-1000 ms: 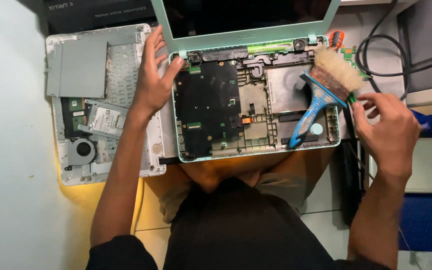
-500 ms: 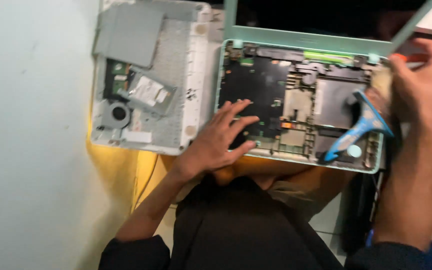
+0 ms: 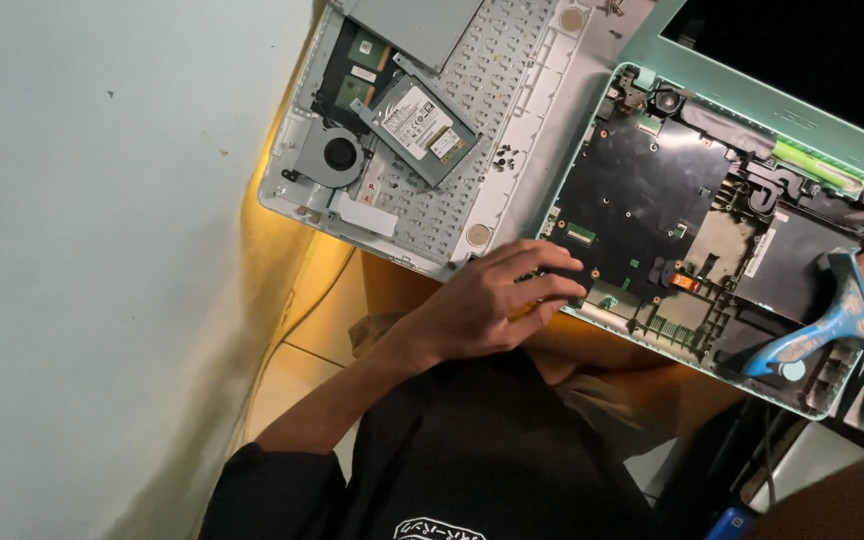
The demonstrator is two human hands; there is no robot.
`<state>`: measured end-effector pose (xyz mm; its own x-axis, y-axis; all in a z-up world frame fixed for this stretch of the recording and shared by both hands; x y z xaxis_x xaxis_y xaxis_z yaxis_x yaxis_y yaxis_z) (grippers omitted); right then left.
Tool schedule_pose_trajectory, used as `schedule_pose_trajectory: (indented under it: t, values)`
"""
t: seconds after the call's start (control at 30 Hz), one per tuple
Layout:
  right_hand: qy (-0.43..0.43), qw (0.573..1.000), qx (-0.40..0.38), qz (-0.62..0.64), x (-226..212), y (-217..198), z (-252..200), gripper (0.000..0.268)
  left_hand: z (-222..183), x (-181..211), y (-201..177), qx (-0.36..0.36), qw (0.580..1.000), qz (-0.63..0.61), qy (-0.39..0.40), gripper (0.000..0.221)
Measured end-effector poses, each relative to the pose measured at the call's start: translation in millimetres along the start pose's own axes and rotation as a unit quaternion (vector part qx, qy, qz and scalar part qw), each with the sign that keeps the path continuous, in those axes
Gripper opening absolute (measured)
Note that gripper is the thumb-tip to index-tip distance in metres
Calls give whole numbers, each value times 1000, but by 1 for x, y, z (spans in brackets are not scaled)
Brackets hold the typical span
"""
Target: Reinstalling a motherboard into a laptop chassis, including cleaning with a brush and securing with screws.
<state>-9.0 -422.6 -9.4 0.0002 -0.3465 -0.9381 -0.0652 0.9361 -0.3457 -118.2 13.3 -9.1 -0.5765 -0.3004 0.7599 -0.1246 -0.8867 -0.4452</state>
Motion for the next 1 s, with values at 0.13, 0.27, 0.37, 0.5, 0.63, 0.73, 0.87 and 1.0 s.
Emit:
schedule_pose_trajectory:
  t: [0.13,0.27,0.37,0.5,0.63,0.73,0.87,1.0]
  values:
    - [-81,996,-15,-22,-111,136,-28,42,-9,-46,-40,78,986,149,1,16]
    - [-95,993,-10,64,-124,208,-18,44,4,-65,-91,136,933,333,-1,11]
    - [-40,979,14,201,-79,222,6,46,16,-92,-83,126,924,360,12,12]
    - [-18,965,32,260,-29,216,15,46,32,-86,-79,100,920,378,33,15]
    - [-31,967,33,251,-32,220,9,45,43,-78,-80,101,918,382,45,14]
    - [-69,975,23,211,-50,228,6,45,55,-68,-81,96,915,391,35,15]
    - [-107,982,7,156,-66,235,-2,46,60,-69,-75,77,909,408,20,22]
    - [-120,977,3,174,-73,233,-4,44,60,-68,-69,49,900,433,27,14]
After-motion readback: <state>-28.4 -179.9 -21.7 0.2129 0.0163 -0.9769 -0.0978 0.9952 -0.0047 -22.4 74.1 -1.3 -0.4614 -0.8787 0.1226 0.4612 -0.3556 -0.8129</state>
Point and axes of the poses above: each hand's wrist, its own z-axis towards the middle knuckle, its own y-axis out of the palm, x = y × z, the point moved 9 cm from there along z, towards the middle knuckle, and after that the axes turned 2 degrees about z, right-handed, at the moved point
